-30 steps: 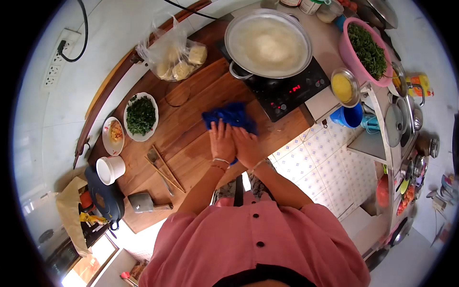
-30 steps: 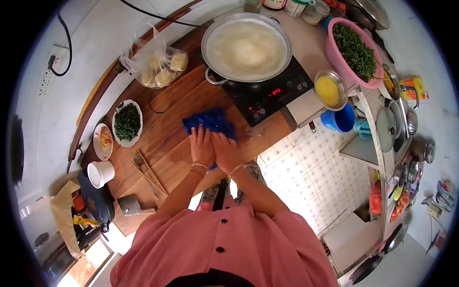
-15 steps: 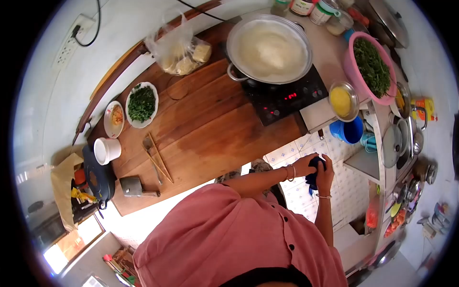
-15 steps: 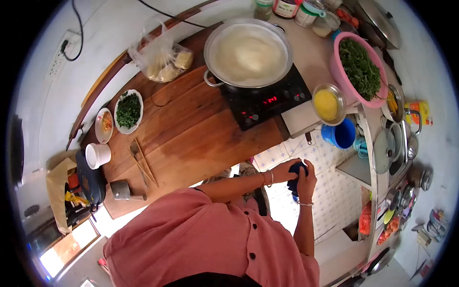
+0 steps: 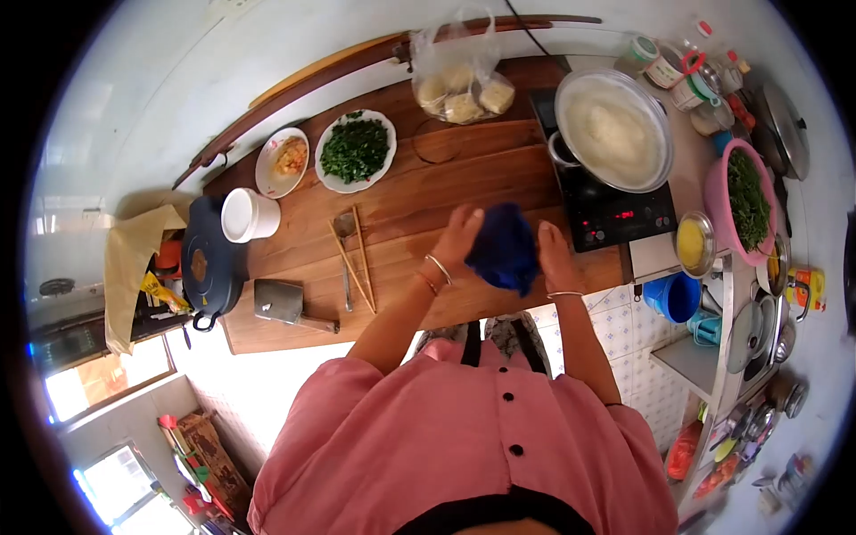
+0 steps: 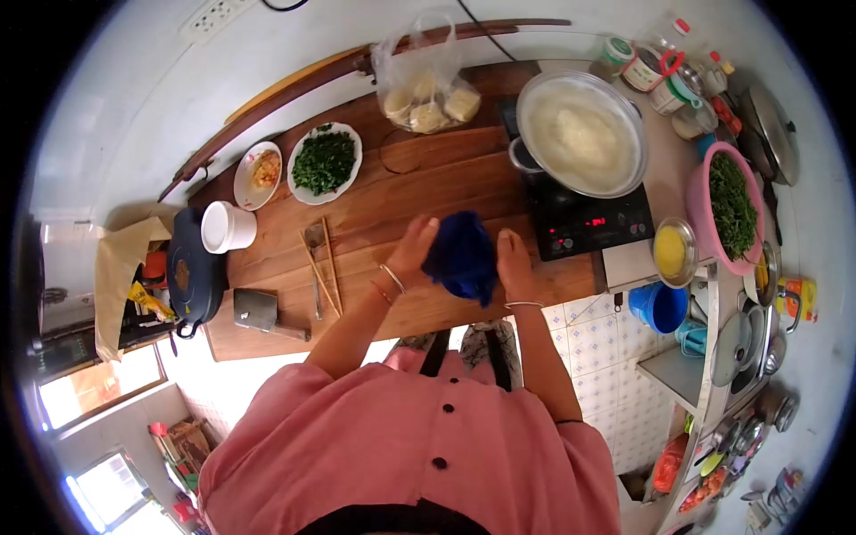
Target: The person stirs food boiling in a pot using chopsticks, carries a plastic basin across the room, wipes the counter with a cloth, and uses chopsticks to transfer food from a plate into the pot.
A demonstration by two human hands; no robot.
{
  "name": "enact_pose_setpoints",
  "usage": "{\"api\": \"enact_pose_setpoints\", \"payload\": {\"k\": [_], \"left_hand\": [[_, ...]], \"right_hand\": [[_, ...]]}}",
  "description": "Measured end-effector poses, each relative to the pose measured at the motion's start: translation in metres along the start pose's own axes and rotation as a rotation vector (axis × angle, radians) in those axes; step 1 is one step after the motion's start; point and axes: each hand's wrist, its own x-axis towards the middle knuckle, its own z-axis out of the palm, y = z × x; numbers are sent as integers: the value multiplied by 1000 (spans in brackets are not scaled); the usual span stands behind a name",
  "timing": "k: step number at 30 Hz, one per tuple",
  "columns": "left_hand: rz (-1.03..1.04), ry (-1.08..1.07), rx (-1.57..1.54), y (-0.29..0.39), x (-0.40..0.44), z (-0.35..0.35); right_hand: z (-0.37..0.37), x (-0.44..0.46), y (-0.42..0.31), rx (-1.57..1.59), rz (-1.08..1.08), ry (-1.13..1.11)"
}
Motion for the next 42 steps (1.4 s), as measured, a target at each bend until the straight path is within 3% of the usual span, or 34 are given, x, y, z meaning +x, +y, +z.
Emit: {"api": "enact_pose_setpoints", "payload": {"k": [1, 3, 4, 6, 9, 12, 21, 29, 34, 42], "left_hand": [[164, 129, 190, 5, -4, -16], [-169, 271, 321, 23, -8, -41], [-176, 273, 313, 14, -13, -43], [101, 62, 636, -10, -22, -38], [157, -94, 868, -14, -26, -10], [106, -105, 991, -9, -9, -7], [175, -170, 997, -3, 126, -20], [304, -62, 1049, -2, 209, 0], [313, -92, 981, -1, 194, 9], [348, -226, 897, 0, 85, 44]], "right_hand": [[11, -5, -3, -9, -1, -7], [30, -16, -8, -503, -575, 224], [40, -22, -13, -511, -575, 218], [56, -35, -23, -721, -722, 40], [87, -37, 3, -860, -682, -18], [93, -15, 4, -977, -631, 9], [104, 91, -38, -995, -539, 84], [90, 164, -63, -969, -515, 149], [81, 155, -45, -962, -582, 179], [56, 36, 10, -902, -390, 145]]}}
